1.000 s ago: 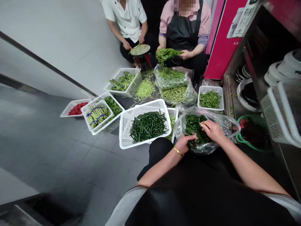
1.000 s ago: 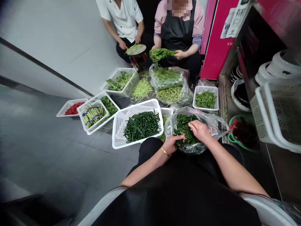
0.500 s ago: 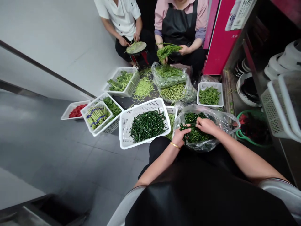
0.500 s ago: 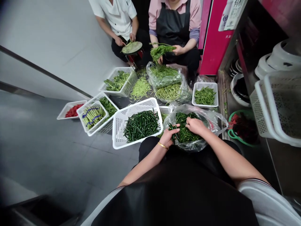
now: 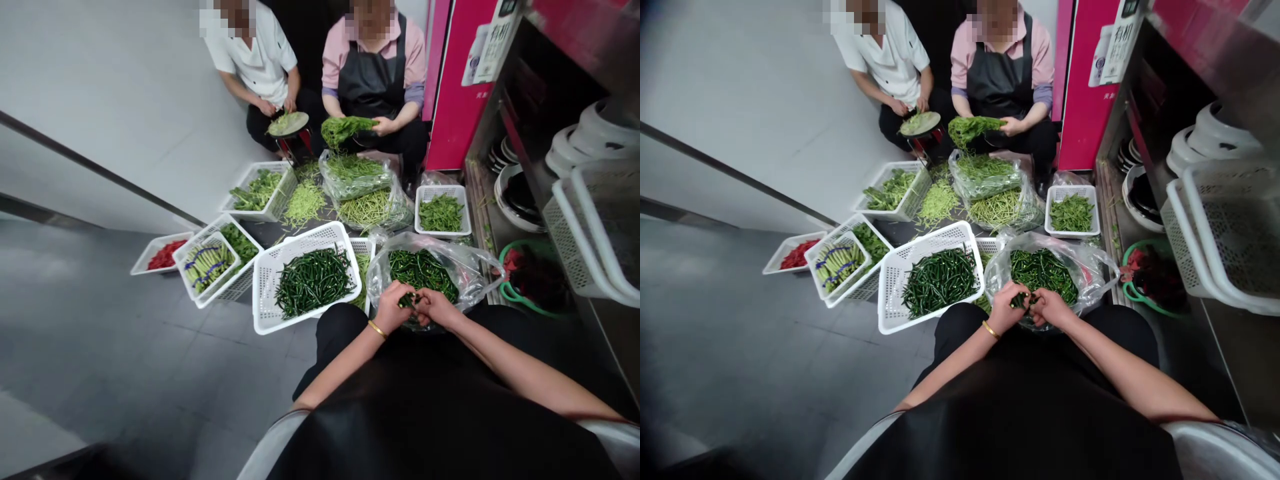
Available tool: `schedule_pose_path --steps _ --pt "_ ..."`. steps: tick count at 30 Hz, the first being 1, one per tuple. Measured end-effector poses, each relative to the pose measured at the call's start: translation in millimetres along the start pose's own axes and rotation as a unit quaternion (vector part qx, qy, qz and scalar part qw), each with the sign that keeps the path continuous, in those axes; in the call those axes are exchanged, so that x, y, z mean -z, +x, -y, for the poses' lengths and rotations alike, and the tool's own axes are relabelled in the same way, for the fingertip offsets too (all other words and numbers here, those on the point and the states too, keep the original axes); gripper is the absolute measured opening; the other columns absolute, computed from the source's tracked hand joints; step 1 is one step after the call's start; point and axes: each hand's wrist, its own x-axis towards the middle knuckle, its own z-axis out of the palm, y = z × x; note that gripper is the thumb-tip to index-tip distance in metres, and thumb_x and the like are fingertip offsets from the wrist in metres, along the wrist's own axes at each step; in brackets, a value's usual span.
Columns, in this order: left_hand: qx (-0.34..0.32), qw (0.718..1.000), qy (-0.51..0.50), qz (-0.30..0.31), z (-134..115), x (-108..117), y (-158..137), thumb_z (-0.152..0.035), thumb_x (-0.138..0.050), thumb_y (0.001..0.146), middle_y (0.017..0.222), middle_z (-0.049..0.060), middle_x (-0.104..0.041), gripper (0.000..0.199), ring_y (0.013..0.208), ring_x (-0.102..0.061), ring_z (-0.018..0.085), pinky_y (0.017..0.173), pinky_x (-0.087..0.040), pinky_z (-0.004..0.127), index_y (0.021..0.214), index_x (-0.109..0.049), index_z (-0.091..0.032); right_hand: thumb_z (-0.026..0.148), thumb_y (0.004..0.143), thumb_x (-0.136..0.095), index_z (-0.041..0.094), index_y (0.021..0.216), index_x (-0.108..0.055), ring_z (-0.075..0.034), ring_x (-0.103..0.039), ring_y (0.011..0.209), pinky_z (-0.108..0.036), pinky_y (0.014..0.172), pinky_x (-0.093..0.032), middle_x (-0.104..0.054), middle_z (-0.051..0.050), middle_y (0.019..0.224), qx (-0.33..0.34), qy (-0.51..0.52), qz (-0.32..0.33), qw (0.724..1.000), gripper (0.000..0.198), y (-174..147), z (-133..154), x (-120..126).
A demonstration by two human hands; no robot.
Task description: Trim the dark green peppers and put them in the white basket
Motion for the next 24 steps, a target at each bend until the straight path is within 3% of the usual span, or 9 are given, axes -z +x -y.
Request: schedule_pose_path --steps 3,4,7,8,10,13,17,21,24 --pt "0.022 0.997 -0.069 -0.021 -11.1 5.3 5.7 -0.021 -0.072 0.067 0.078 0.003 -0.062 0.011 0.076 -0.057 0.016 0.076 -0.045 0.031 0.075 -0.066 -0.019 0.039 0.081 -0.061 0.02 0.114 -0.055 -0.017 -0.067 0.062 -0.03 0.061 -0.054 -0.069 -0.002 0.077 0.016 -0.164 -0.022 0.986 0.039 9.1 14.5 13.9" --pt "0.062 0.99 -0.124 -0.025 -12.6 8.8 6.9 -0.024 -0.073 0.067 0.076 0.002 -0.061 0.014 0.071 -0.057 0.014 0.072 -0.045 0.03 0.075 -0.064 -0.018 0.039 0.083 -0.061 0.021 0.121 -0.054 -0.018 -0.068 0.071 -0.031 0.068 -0.054 -0.071 -0.006 0.089 0.039 -0.261 -0.06 0.963 0.043 16.3 21.7 19.4" --pt "0.191 0.933 -0.306 0.014 -10.0 20.7 5.4 -0.036 -0.078 0.064 0.071 0.0 -0.059 0.031 0.055 -0.051 0.01 0.057 -0.041 0.026 0.074 -0.056 -0.017 0.041 0.09 -0.055 0.02 0.13 -0.054 -0.024 -0.067 0.098 -0.034 0.083 -0.05 -0.063 -0.015 0.122 0.06 -0.518 -0.172 0.836 0.045 50.4 42.7 31.9" --pt "0.217 0.911 -0.35 0.027 -7.4 23.9 3.4 -0.039 -0.079 0.062 0.069 -0.001 -0.057 0.035 0.053 -0.05 0.009 0.053 -0.039 0.025 0.073 -0.053 -0.017 0.04 0.092 -0.052 0.018 0.127 -0.057 -0.026 -0.066 0.101 -0.034 0.084 -0.049 -0.061 -0.017 0.124 0.045 -0.564 -0.169 0.807 0.041 63.8 47.5 33.9" --pt "0.246 0.882 -0.401 0.034 -1.5 28.0 -1.4 -0.039 -0.081 0.059 0.064 -0.002 -0.055 0.04 0.051 -0.048 0.009 0.05 -0.036 0.023 0.072 -0.05 -0.017 0.034 0.095 -0.047 0.014 0.117 -0.064 -0.025 -0.066 0.101 -0.032 0.084 -0.048 -0.064 -0.018 0.117 0.021 -0.606 -0.138 0.783 0.034 87.1 52.3 36.2" --pt "0.287 0.862 -0.417 0.026 6.7 28.8 -5.5 -0.029 -0.08 0.056 0.062 -0.002 -0.056 0.039 0.051 -0.049 0.009 0.049 -0.036 0.023 0.085 -0.056 -0.017 0.029 0.097 -0.043 0.015 0.107 -0.07 -0.023 -0.066 0.1 -0.029 0.085 -0.047 -0.068 -0.014 0.109 0.024 -0.609 -0.107 0.786 0.032 98.2 47.6 40.6" --pt "0.344 0.843 -0.413 0.014 15.1 20.4 -4.1 -0.018 -0.074 0.054 0.072 -0.001 -0.064 0.062 0.05 -0.05 0.008 0.051 -0.038 0.024 0.115 -0.06 -0.017 0.031 0.097 -0.04 0.019 0.105 -0.072 -0.022 -0.065 0.1 -0.031 0.09 -0.046 -0.071 -0.011 0.107 0.106 -0.543 -0.121 0.824 0.035 56.7 30.4 44.0" --pt "0.402 0.813 -0.42 0.027 19.5 7.3 -4.7 -0.017 -0.076 0.052 0.07 0.002 -0.064 0.051 0.05 -0.051 0.007 0.052 -0.038 0.023 0.102 -0.067 -0.011 0.037 0.098 -0.038 0.021 0.101 -0.071 -0.021 -0.066 0.093 -0.033 0.086 -0.05 -0.072 -0.009 0.101 0.237 -0.387 -0.108 0.885 0.037 -5.2 17.0 24.4" --pt "0.413 0.812 -0.409 0.051 15.4 4.1 -7.9 -0.021 -0.08 0.05 0.063 0.001 -0.061 0.039 0.048 -0.05 0.007 0.051 -0.038 0.023 0.086 -0.068 -0.01 0.039 0.099 -0.033 0.022 0.092 -0.069 -0.02 -0.066 0.083 -0.032 0.078 -0.051 -0.071 -0.008 0.09 0.258 -0.37 -0.05 0.891 0.04 -25.1 14.0 8.2"
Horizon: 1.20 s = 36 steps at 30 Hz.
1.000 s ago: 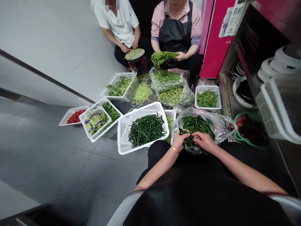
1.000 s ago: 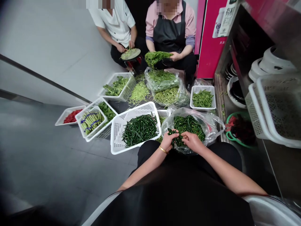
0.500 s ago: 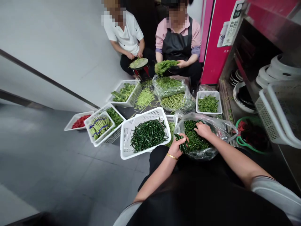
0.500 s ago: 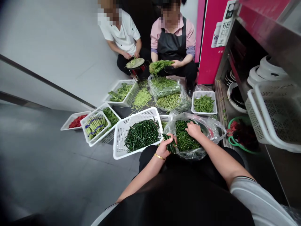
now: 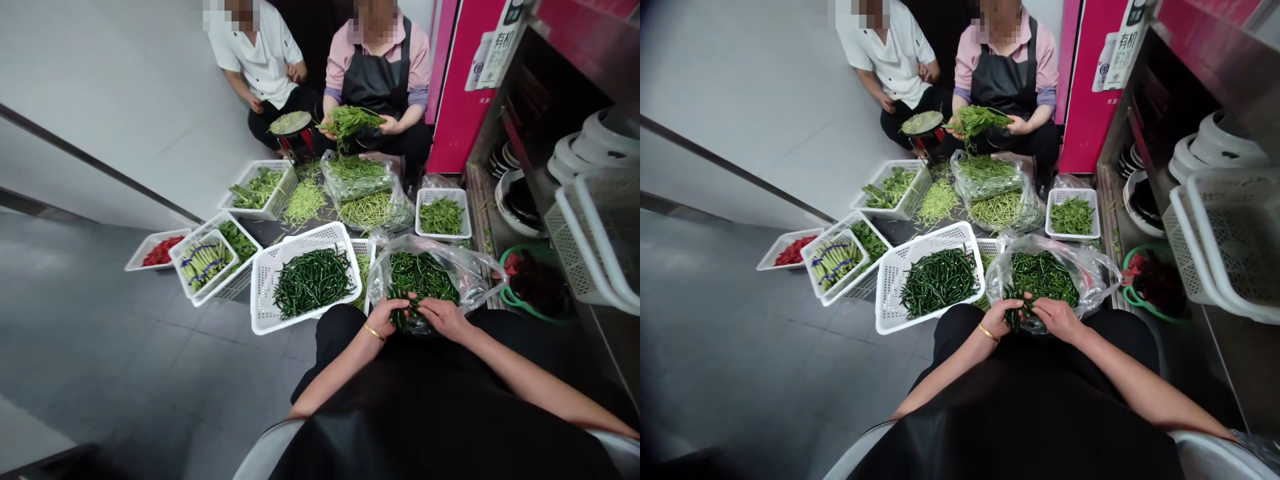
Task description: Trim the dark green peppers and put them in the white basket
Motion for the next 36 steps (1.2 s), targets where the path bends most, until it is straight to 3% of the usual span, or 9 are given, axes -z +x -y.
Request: schedule_pose_path --steps 5,9,13,16,19,22,26,29,36 --pt "-0.138 0.988 0.062 -0.004 -8.6 -7.4 -15.8 -0.02 -0.083 0.053 0.058 -0.002 -0.057 0.032 0.051 -0.052 0.008 0.052 -0.038 0.022 0.08 -0.067 -0.013 0.034 0.096 -0.041 0.02 0.092 -0.069 -0.022 -0.067 0.08 -0.031 0.073 -0.048 -0.07 -0.011 0.087 -0.099 -0.167 0.167 0.967 0.032 36.9 -3.2 5.1" --pt "-0.137 0.99 -0.012 -0.019 -15.9 -5.8 -22.5 -0.024 -0.084 0.053 0.076 0.002 -0.067 0.036 0.053 -0.051 0.007 0.053 -0.04 0.022 0.083 -0.065 -0.014 0.042 0.097 -0.038 0.02 0.121 -0.062 -0.027 -0.067 0.094 -0.037 0.078 -0.049 -0.059 -0.018 0.12 -0.153 -0.283 0.129 0.938 0.04 95.7 -8.0 6.6" --pt "-0.107 0.993 -0.005 -0.047 -18.3 4.3 -21.0 -0.029 -0.085 0.052 0.067 0.003 -0.066 0.034 0.053 -0.052 0.009 0.052 -0.04 0.024 0.075 -0.065 -0.013 0.029 0.093 -0.048 0.017 0.118 -0.061 -0.024 -0.067 0.095 -0.031 0.077 -0.048 -0.059 -0.018 0.121 -0.137 -0.301 0.116 0.937 0.03 124.6 -18.7 3.6" --pt "-0.101 0.993 0.013 -0.059 -18.5 9.5 -16.3 -0.029 -0.084 0.052 0.06 0.002 -0.062 0.029 0.054 -0.052 0.01 0.056 -0.042 0.025 0.067 -0.065 -0.013 0.03 0.09 -0.053 0.018 0.101 -0.064 -0.02 -0.066 0.088 -0.029 0.075 -0.048 -0.066 -0.011 0.103 -0.142 -0.205 0.023 0.968 0.02 110.0 -35.7 14.5" --pt "-0.124 0.99 0.036 -0.056 -16.3 6.4 -9.0 -0.024 -0.084 0.051 0.068 0.004 -0.066 0.026 0.06 -0.055 0.011 0.062 -0.045 0.026 0.066 -0.066 -0.013 0.041 0.086 -0.056 0.019 0.083 -0.057 -0.015 -0.061 0.061 -0.025 0.058 -0.047 -0.062 0.0 0.067 -0.188 0.011 -0.082 0.979 0.022 79.5 -40.9 26.0" --pt "-0.157 0.982 0.084 -0.059 -11.7 -3.2 -1.5 -0.021 -0.084 0.05 0.072 0.003 -0.068 0.026 0.065 -0.057 0.012 0.068 -0.046 0.028 0.068 -0.066 -0.013 0.051 0.077 -0.063 0.021 0.072 -0.051 -0.01 -0.048 0.041 -0.021 0.042 -0.039 -0.052 0.005 0.049 -0.217 0.189 -0.05 0.956 0.033 56.4 -21.8 22.7" --pt "-0.155 0.979 0.115 -0.065 -7.4 -12.1 0.2 -0.019 -0.086 0.047 0.065 0.0 -0.064 0.033 0.06 -0.057 0.012 0.067 -0.045 0.029 0.071 -0.064 -0.013 0.058 0.072 -0.066 0.019 0.075 -0.056 -0.009 -0.047 0.039 -0.021 0.038 -0.038 -0.056 0.004 0.051 -0.218 0.313 -0.018 0.924 0.04 47.2 12.2 11.9" --pt "-0.137 0.987 0.07 -0.044 -8.3 -11.9 -5.8 -0.023 -0.085 0.051 0.068 0.004 -0.067 0.033 0.063 -0.06 0.014 0.068 -0.047 0.03 0.073 -0.064 -0.012 0.062 0.078 -0.058 0.018 0.083 -0.061 -0.01 -0.053 0.043 -0.021 0.039 -0.04 -0.064 0.0 0.063 -0.204 0.317 -0.051 0.925 0.044 40.5 19.6 12.6" --pt "-0.141 0.988 0.058 -0.039 -5.2 -6.5 -19.4 -0.025 -0.085 0.051 0.074 0.005 -0.07 0.037 0.059 -0.059 0.013 0.061 -0.048 0.028 0.078 -0.064 -0.013 0.048 0.088 -0.044 0.019 0.066 -0.059 -0.011 -0.051 0.043 -0.023 0.048 -0.04 -0.053 0.004 0.049 -0.15 0.21 0.116 0.959 0.039 8.9 22.2 -8.8"
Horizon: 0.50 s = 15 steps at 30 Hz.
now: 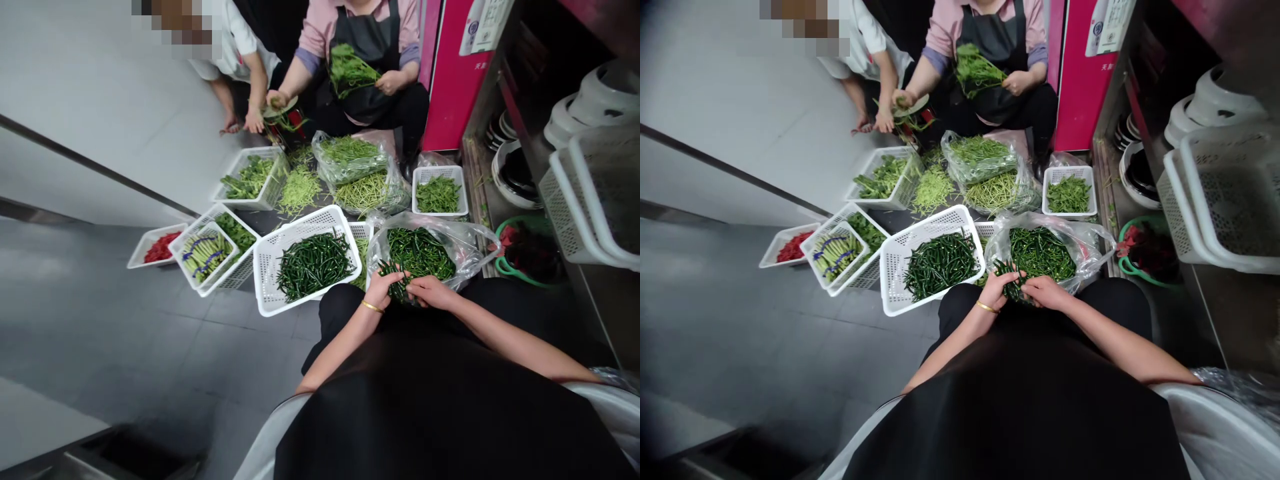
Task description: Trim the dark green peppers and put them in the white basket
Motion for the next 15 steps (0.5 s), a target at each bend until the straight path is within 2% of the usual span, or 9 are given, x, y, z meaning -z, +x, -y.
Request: schedule_pose_path --steps 3,5,7,9,12,13,15 --pt "0.064 0.997 0.023 0.041 6.8 4.2 -3.5 -0.026 -0.086 0.051 0.068 0.004 -0.068 0.04 0.059 -0.059 0.013 0.061 -0.047 0.027 0.083 -0.067 -0.011 0.036 0.087 -0.043 0.019 0.059 -0.056 -0.011 -0.051 0.048 -0.024 0.053 -0.038 -0.056 0.001 0.052 0.071 -0.148 0.012 0.986 0.035 -13.3 3.6 -12.4" --pt "0.112 0.99 0.041 0.07 10.6 6.6 -4.5 -0.027 -0.086 0.051 0.063 0.004 -0.066 0.039 0.057 -0.059 0.013 0.061 -0.046 0.027 0.081 -0.069 -0.01 0.031 0.084 -0.049 0.02 0.059 -0.06 -0.013 -0.054 0.054 -0.025 0.057 -0.039 -0.063 -0.002 0.06 0.128 -0.267 0.075 0.952 0.029 -20.6 8.3 -9.5" --pt "0.121 0.989 0.045 0.073 10.7 8.1 -4.4 -0.026 -0.086 0.051 0.061 0.005 -0.065 0.035 0.058 -0.059 0.013 0.061 -0.045 0.027 0.076 -0.07 -0.009 0.031 0.082 -0.054 0.021 0.066 -0.067 -0.015 -0.058 0.059 -0.026 0.059 -0.04 -0.068 -0.004 0.066 0.125 -0.351 0.125 0.92 0.023 -19.6 10.4 6.0" --pt "0.102 0.993 0.031 0.054 6.5 9.1 -3.8 -0.025 -0.086 0.052 0.062 0.004 -0.065 0.031 0.057 -0.058 0.012 0.06 -0.044 0.026 0.073 -0.07 -0.009 0.038 0.083 -0.058 0.022 0.074 -0.071 -0.018 -0.063 0.065 -0.027 0.061 -0.043 -0.071 -0.007 0.073 0.046 -0.413 0.093 0.905 0.024 -5.5 7.2 30.9" --pt "0.08 0.996 0.009 0.029 -2.8 9.9 -3.3 -0.026 -0.085 0.052 0.061 0.003 -0.064 0.028 0.054 -0.056 0.01 0.057 -0.044 0.025 0.069 -0.069 -0.01 0.052 0.086 -0.056 0.014 0.083 -0.075 -0.024 -0.068 0.08 -0.03 0.066 -0.047 -0.073 -0.017 0.087 -0.119 -0.445 -0.05 0.886 0.042 33.3 -7.4 65.6" --pt "0.077 0.997 0.007 0.023 -5.1 10.1 -3.2 -0.025 -0.085 0.051 0.061 0.003 -0.064 0.028 0.053 -0.055 0.01 0.057 -0.044 0.025 0.068 -0.069 -0.01 0.05 0.086 -0.056 0.012 0.086 -0.075 -0.025 -0.069 0.082 -0.03 0.068 -0.047 -0.073 -0.018 0.09 -0.161 -0.431 -0.076 0.884 0.042 46.1 -13.5 71.9" --pt "0.07 0.997 0.005 0.012 -7.3 10.9 -2.2 -0.024 -0.085 0.05 0.062 0.003 -0.065 0.028 0.054 -0.056 0.01 0.057 -0.044 0.025 0.067 -0.068 -0.01 0.042 0.086 -0.059 0.01 0.09 -0.074 -0.024 -0.069 0.085 -0.029 0.07 -0.047 -0.073 -0.018 0.094 -0.199 -0.411 -0.099 0.884 0.036 63.9 -25.0 74.9"
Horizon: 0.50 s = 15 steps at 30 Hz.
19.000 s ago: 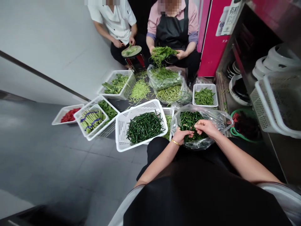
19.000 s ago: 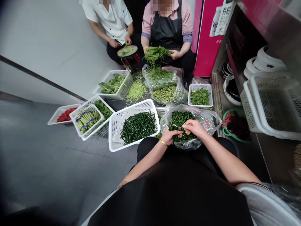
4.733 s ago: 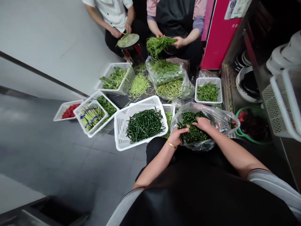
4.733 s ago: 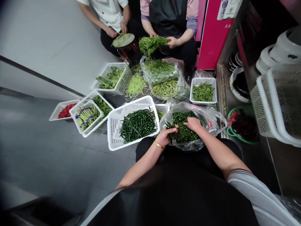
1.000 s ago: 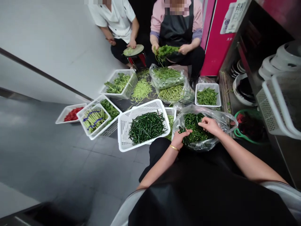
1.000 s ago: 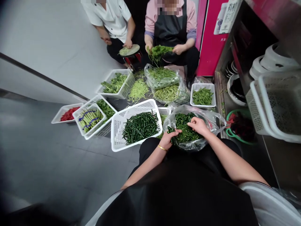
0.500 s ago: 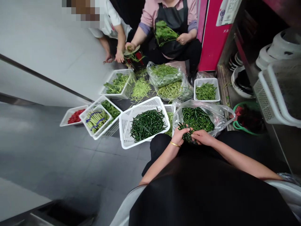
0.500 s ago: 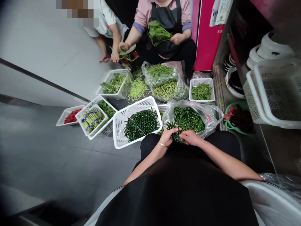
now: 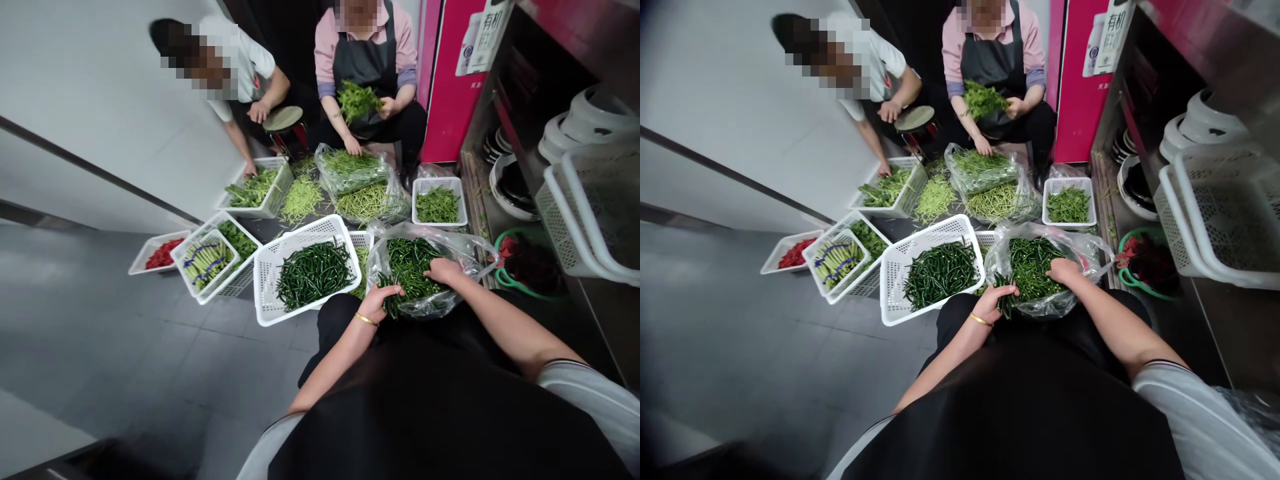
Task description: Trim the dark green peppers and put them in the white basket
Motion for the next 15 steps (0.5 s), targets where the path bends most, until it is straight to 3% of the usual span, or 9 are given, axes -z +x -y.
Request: schedule_pose_path --steps 2,7,10,12,15 --pt "-0.002 1.0 -0.002 -0.013 0.1 1.2 2.6 -0.023 -0.084 0.05 0.063 0.004 -0.066 0.028 0.055 -0.056 0.011 0.057 -0.044 0.025 0.068 -0.068 -0.01 0.033 0.088 -0.056 0.013 0.092 -0.074 -0.021 -0.068 0.088 -0.027 0.073 -0.047 -0.073 -0.015 0.097 0.007 0.013 -0.009 1.0 0.028 3.8 0.0 -10.4" --pt "0.032 0.999 -0.027 -0.011 3.4 1.2 13.2 -0.024 -0.083 0.052 0.062 0.002 -0.064 0.037 0.053 -0.055 0.01 0.056 -0.044 0.025 0.083 -0.071 -0.009 0.03 0.093 -0.046 0.018 0.084 -0.071 -0.017 -0.066 0.085 -0.024 0.076 -0.044 -0.074 -0.006 0.09 0.123 0.114 -0.081 0.982 0.029 -21.9 -11.7 -26.9" --pt "0.033 0.999 -0.043 0.002 4.3 -1.3 16.1 -0.025 -0.084 0.051 0.063 0.001 -0.064 0.038 0.054 -0.055 0.009 0.055 -0.043 0.023 0.083 -0.071 -0.009 0.035 0.094 -0.044 0.017 0.087 -0.071 -0.02 -0.066 0.089 -0.027 0.076 -0.044 -0.073 -0.009 0.095 0.061 0.104 -0.091 0.988 0.033 -23.2 -13.6 -28.1" --pt "0.031 0.998 -0.052 0.004 4.1 -1.4 15.2 -0.026 -0.085 0.049 0.063 0.001 -0.063 0.035 0.054 -0.054 0.009 0.052 -0.042 0.023 0.077 -0.069 -0.01 0.044 0.093 -0.046 0.015 0.088 -0.072 -0.024 -0.066 0.092 -0.029 0.074 -0.044 -0.073 -0.013 0.098 0.001 0.076 -0.053 0.996 0.038 -13.0 -8.0 -27.5" --pt "0.034 0.998 -0.048 0.005 3.1 2.0 11.3 -0.028 -0.084 0.052 0.062 0.0 -0.062 0.033 0.051 -0.053 0.009 0.05 -0.041 0.024 0.075 -0.068 -0.011 0.05 0.087 -0.055 0.014 0.087 -0.072 -0.025 -0.066 0.093 -0.029 0.071 -0.042 -0.072 -0.015 0.101 -0.026 0.051 0.013 0.998 0.04 5.7 2.7 -25.5"
